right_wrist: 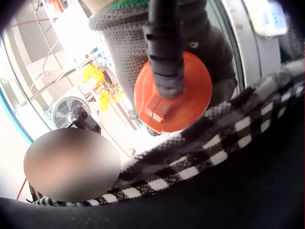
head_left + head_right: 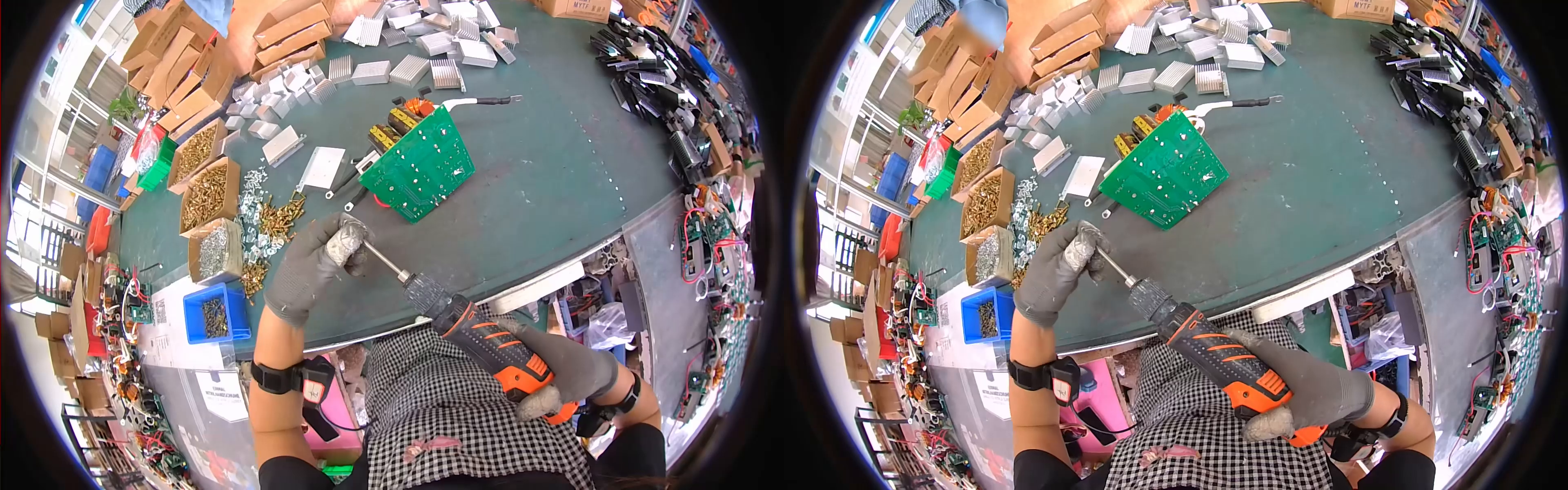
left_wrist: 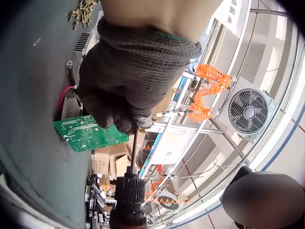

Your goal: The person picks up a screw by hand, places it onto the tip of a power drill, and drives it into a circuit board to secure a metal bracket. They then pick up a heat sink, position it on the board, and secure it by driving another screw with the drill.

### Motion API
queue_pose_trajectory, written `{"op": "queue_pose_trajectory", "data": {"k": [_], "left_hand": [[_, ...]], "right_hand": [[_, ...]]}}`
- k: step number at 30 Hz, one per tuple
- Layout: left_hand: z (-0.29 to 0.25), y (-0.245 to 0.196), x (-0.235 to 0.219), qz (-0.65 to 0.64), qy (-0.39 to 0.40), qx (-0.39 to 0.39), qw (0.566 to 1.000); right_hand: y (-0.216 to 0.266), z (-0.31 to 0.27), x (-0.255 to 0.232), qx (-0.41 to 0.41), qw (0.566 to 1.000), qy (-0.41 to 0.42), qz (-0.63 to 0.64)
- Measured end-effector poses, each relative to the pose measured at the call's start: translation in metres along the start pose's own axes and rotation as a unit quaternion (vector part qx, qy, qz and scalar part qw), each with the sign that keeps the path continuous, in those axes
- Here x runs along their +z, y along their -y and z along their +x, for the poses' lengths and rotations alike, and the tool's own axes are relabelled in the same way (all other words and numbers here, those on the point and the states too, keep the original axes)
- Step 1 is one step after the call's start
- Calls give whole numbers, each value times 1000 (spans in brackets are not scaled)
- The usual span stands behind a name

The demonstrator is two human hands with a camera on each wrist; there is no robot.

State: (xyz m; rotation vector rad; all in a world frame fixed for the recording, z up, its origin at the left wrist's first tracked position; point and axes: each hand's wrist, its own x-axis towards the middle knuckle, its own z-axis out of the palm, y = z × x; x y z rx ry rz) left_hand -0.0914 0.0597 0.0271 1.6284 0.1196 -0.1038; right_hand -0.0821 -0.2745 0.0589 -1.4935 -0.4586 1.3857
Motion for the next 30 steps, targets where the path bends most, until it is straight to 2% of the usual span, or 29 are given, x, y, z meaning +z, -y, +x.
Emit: {"op": "queue_pose_trajectory", "data": {"k": [2, 3, 5, 8, 10, 12, 13, 17, 26, 30], "left_hand": [[5, -4, -11, 143, 31, 46, 988], [7, -5, -15, 213, 47, 69, 974], [10, -12, -15, 218, 64, 82, 970], [11, -12, -9, 194, 72, 81, 975], [14, -9, -3, 140, 47, 74, 986], [17, -6, 5, 57, -4, 66, 996], [18, -5, 7, 16, -30, 60, 998], [19, -1, 6, 6, -21, 37, 999], [19, 2, 2, 34, 0, 45, 998], [22, -5, -1, 162, 4, 80, 984]], "right_hand": [[5, -2, 2, 11, 998, -22, -58], [6, -4, 4, -7, 990, -45, -136], [5, -7, 7, -42, 953, -90, -288], [-14, -2, 2, -133, 960, -70, -235], [-8, -1, 2, -64, 992, -32, -101], [-8, -1, 2, -33, 999, -14, -32], [-9, -2, 2, -37, 999, -14, -30], [-7, -4, 1, -18, 1000, -9, 9], [-4, 0, 1, -43, 998, -32, -16], [-6, -2, 4, -64, 978, -95, -173]]}}
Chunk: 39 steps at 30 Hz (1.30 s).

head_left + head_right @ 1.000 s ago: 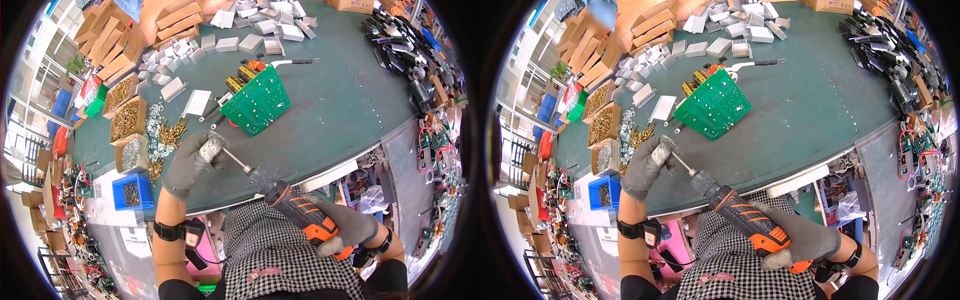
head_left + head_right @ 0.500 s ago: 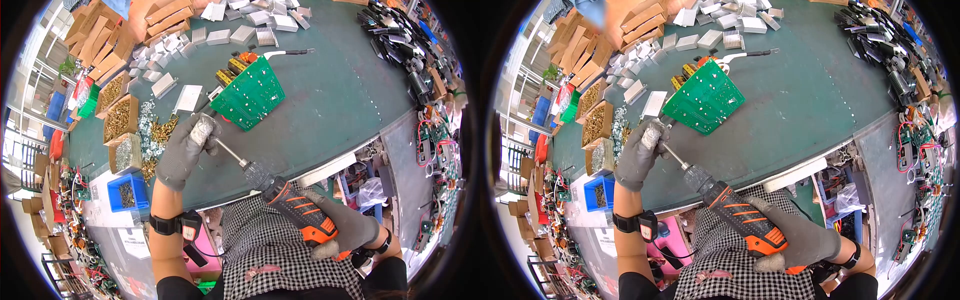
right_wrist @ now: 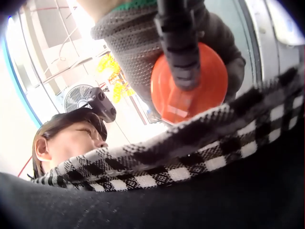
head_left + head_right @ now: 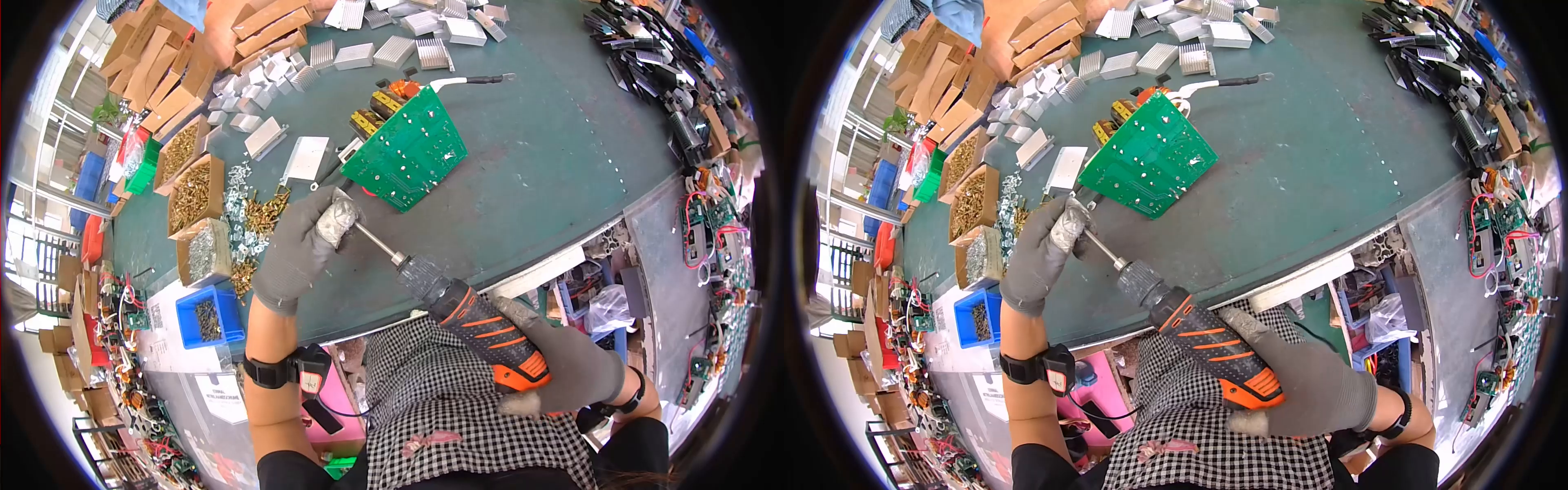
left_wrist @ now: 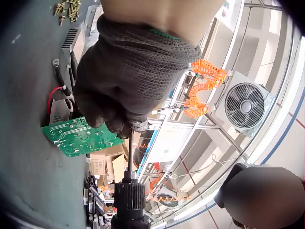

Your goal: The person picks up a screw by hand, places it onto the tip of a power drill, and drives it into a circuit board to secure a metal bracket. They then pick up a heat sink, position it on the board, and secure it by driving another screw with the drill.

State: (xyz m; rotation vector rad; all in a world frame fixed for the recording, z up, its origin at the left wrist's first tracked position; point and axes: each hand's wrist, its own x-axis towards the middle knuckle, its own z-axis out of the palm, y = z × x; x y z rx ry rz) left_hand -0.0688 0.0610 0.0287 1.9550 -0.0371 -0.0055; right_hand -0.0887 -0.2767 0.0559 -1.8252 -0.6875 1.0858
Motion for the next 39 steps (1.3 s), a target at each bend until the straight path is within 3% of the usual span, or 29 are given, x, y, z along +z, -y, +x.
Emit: {"op": "queue_pose_trajectory", "data": {"k": [2, 4, 7, 10, 11, 14, 15, 18, 21, 28, 31, 34, 39], "left_hand": [[0, -1, -3, 32, 7, -11, 999], [-1, -1, -5, 16, 14, -53, 998], [7, 3, -11, 89, -85, -98, 988], [25, 31, 3, 88, -170, 46, 980], [30, 33, 6, 47, -126, 3, 991], [39, 27, 24, -2, -110, -38, 993], [46, 31, 27, 52, -129, -23, 990], [47, 24, 31, 90, -130, -75, 985], [47, 23, 32, 54, -136, -74, 986], [50, 34, 29, 144, -150, -49, 977], [48, 29, 30, 136, -148, -64, 977], [49, 33, 30, 143, -153, -53, 976], [49, 30, 33, 152, -154, -32, 976]], "right_hand": [[3, 1, 0, -22, 998, -19, -60], [-2, 4, -2, 12, 996, 22, 89], [-4, 3, -3, 68, 976, 21, 206], [-3, 5, -4, 70, 969, -11, 235], [-4, 7, -3, 54, 971, -17, 234], [-3, 15, -3, 43, 972, -16, 230], [1, 17, -4, 60, 969, -10, 239], [5, 20, -7, 81, 964, -2, 254], [9, 21, -8, 75, 969, -15, 233], [14, 21, -5, 77, 972, -36, 221], [23, 19, -9, 147, 958, -16, 247], [21, 20, -7, 94, 969, -33, 227], [33, 12, -14, 119, 956, -8, 270]]}}
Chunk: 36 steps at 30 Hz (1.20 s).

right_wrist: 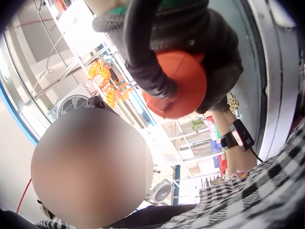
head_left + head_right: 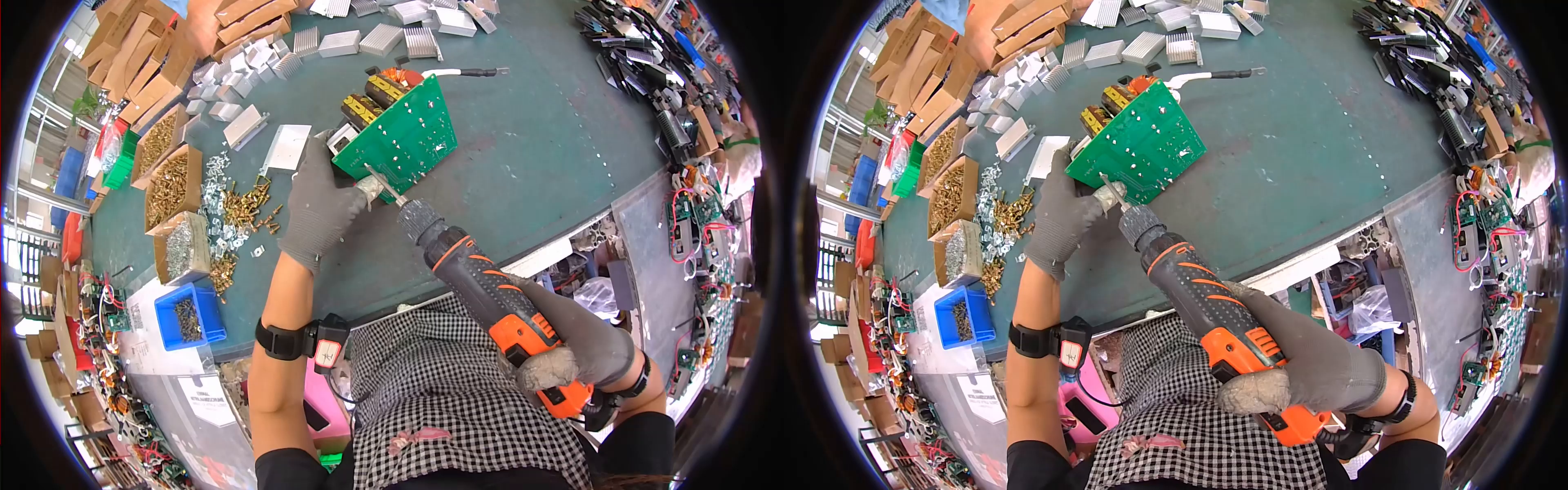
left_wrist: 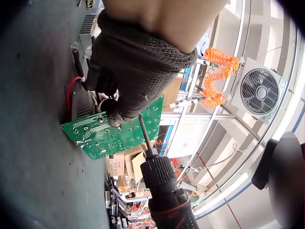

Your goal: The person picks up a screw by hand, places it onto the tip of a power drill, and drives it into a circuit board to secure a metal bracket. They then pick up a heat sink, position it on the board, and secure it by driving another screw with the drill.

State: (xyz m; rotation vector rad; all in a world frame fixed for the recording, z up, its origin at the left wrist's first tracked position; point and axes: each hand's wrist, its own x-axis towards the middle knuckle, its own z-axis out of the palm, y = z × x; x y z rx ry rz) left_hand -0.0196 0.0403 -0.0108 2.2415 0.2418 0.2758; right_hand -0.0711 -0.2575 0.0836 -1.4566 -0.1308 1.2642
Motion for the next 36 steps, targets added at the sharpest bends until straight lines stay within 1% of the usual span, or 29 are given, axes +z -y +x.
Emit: {"op": "queue_pose_trajectory", "data": {"k": [1, 4, 8, 11, 12, 13, 15, 16, 18, 19, 20, 23, 25, 27, 28, 30, 31, 32, 33, 35, 36], "left_hand": [[0, 1, 1, 14, -7, 10, 1000], [1, 3, 6, 39, -19, 32, 999], [-1, -1, 5, 32, -19, 31, 999], [-5, -12, 2, 20, -7, 21, 1000], [-7, -16, 1, 15, -2, 16, 1000], [-8, -16, 7, 73, -24, 78, 994], [-13, -11, 20, 192, -59, 199, 959], [-13, -13, 18, 159, -36, 157, 974], [3, 0, 13, 67, -12, 158, 985], [7, -4, 8, 23, 6, 158, 987], [8, -13, 1, 19, 20, 134, 991], [18, -6, 7, -30, 56, 79, 995], [20, -11, 8, -43, 62, 49, 996], [21, -14, 11, -44, 70, 26, 996], [20, -19, 12, -28, 71, 26, 997], [16, -31, 12, 4, 71, 26, 997], [14, -29, 16, -8, 55, 46, 997], [13, -24, 21, -20, 38, 66, 997], [13, -22, 24, -32, 19, 88, 995], [5, -25, 30, -4, 5, 115, 993], [0, -25, 33, 8, -1, 129, 992]], "right_hand": [[1, -2, 0, -4, 1000, 5, 13], [18, -7, 12, 19, 1000, 0, -5], [7, -5, 12, -37, 997, -23, -64], [4, -2, 18, -32, 999, -10, -38], [3, 1, 18, -36, 999, -18, -36], [0, 7, 16, -40, 998, -25, -34], [-6, 14, 19, -44, 998, -37, -20], [-3, 11, 23, -53, 997, -39, -32], [-7, 8, 16, -68, 994, -20, -81], [-14, 4, 14, -74, 992, -10, -99], [-18, -3, 11, -35, 997, -6, -66], [-35, -17, -2, -83, 993, 7, -78], [-48, -23, -13, -87, 995, -2, -57], [-53, -26, -21, -58, 998, -11, -12], [-57, -25, -22, -70, 997, -39, 5], [-52, -19, -24, -84, 994, -57, 49], [-52, -16, -25, -92, 991, -65, 70], [-59, -11, -26, -98, 984, -84, 122], [-62, -8, -27, -98, 982, -104, 122], [-65, -5, -28, -98, 977, -145, 122], [-64, -7, -27, -80, 975, -153, 138]]}}
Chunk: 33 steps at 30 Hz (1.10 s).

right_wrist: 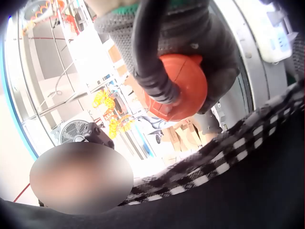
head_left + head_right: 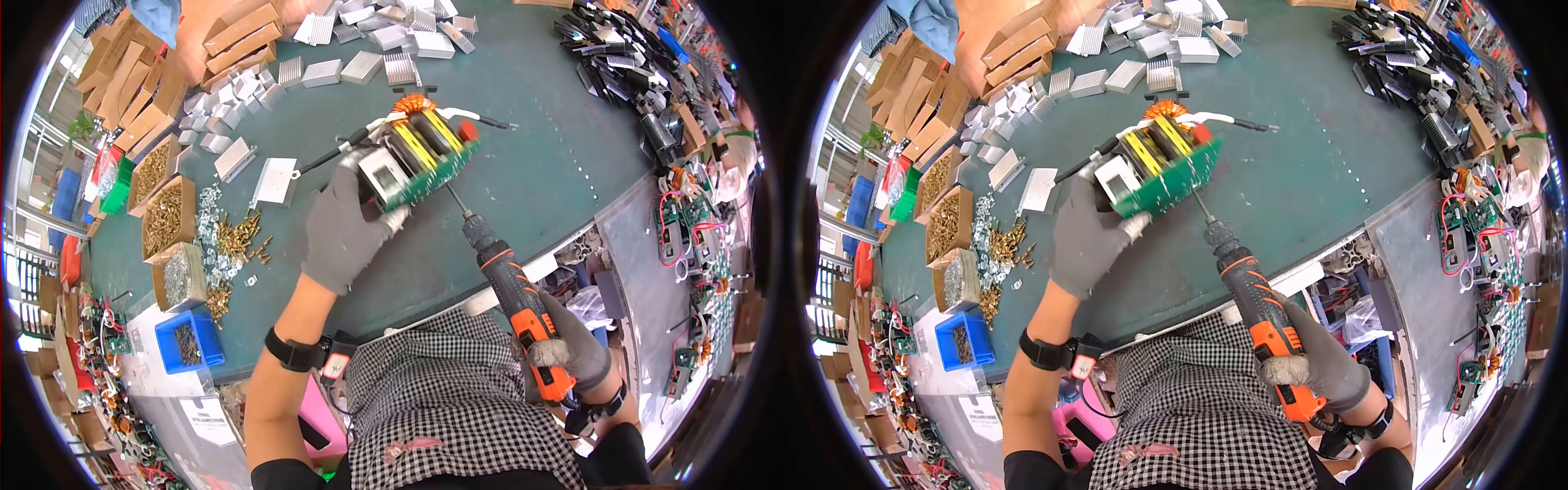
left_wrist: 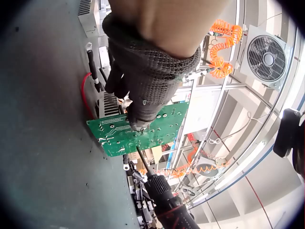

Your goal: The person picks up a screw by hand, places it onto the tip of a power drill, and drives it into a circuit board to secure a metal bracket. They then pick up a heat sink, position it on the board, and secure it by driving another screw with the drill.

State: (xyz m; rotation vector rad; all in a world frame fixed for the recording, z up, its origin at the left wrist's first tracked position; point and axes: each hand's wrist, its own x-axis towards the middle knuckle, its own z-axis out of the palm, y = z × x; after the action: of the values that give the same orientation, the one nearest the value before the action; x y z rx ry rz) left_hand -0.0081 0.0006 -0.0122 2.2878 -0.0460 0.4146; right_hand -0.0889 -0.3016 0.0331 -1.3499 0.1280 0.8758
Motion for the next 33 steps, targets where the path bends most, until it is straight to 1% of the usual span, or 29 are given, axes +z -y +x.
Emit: {"op": "queue_pose_trajectory", "data": {"k": [2, 3, 4, 6, 7, 8, 9, 11, 14, 15, 16, 17, 19, 20, 21, 23, 24, 26, 27, 28, 29, 31, 32, 33], "left_hand": [[-9, 4, 3, 88, -30, 109, 990], [-14, 5, 4, 131, -45, 163, 977], [-19, 4, 3, 143, -38, 138, 979], [-23, 13, 4, 212, -44, 186, 958], [-23, 16, 3, 246, -47, 209, 945], [-19, 16, 2, 214, -63, 260, 939], [-15, 17, 0, 224, -62, 284, 930], [-10, 21, -7, 247, -59, 329, 910], [-4, 35, -12, 292, -82, 328, 895], [-5, 36, -16, 302, -55, 305, 901], [-10, 36, -20, 312, -28, 281, 907], [-14, 37, -26, 323, 0, 257, 911], [-20, 25, -48, 320, 82, 239, 913], [-25, 21, -56, 317, 123, 226, 913], [-33, 22, -59, 288, 119, 202, 928], [-45, 22, -59, 227, 111, 154, 955], [-46, 14, -56, 204, 114, 128, 964], [-45, -7, -41, 207, 68, 142, 966], [-42, -19, -32, 210, 41, 150, 965], [-40, -30, -25, 232, 51, 135, 962], [-43, -27, -15, 208, 60, 102, 971], [-48, -8, 3, 164, 70, 30, 983], [-47, -5, 4, 165, 55, 40, 984], [-44, -2, 4, 167, 45, 27, 985]], "right_hand": [[-5, 0, -6, 2, 1000, -5, -6], [-8, -1, -9, 3, 1000, -9, -8], [-11, -2, -13, -6, 1000, -12, -4], [-16, -3, -17, -26, 1000, -15, 8], [-15, -2, -17, -18, 1000, -14, 20], [-14, -1, -16, -9, 999, -14, 32], [-12, 2, -16, -2, 999, -14, 45], [-14, 15, -18, -5, 1000, 16, 22], [-2, 35, -11, -7, 999, 39, -12], [4, 41, -10, -7, 999, 42, -24], [8, 44, -10, 20, 999, 43, 0], [9, 41, -11, 23, 999, 44, 19], [9, 29, -21, 27, 997, 48, 52], [5, 21, -31, 49, 997, 50, 27], [-2, 14, -37, 25, 999, 31, -8], [-10, -4, -45, 5, 1000, -1, 20], [-14, -8, -43, 11, 998, -13, 64], [-22, -17, -43, 22, 988, -40, 147], [-37, -19, -47, 27, 980, -59, 190], [-43, -20, -45, 48, 975, -52, 211], [-48, -21, -43, 70, 969, -43, 231], [-66, -15, -46, 82, 978, -65, 180], [-61, -14, -44, 63, 984, -58, 157], [-56, -13, -43, 47, 989, -47, 134]]}}
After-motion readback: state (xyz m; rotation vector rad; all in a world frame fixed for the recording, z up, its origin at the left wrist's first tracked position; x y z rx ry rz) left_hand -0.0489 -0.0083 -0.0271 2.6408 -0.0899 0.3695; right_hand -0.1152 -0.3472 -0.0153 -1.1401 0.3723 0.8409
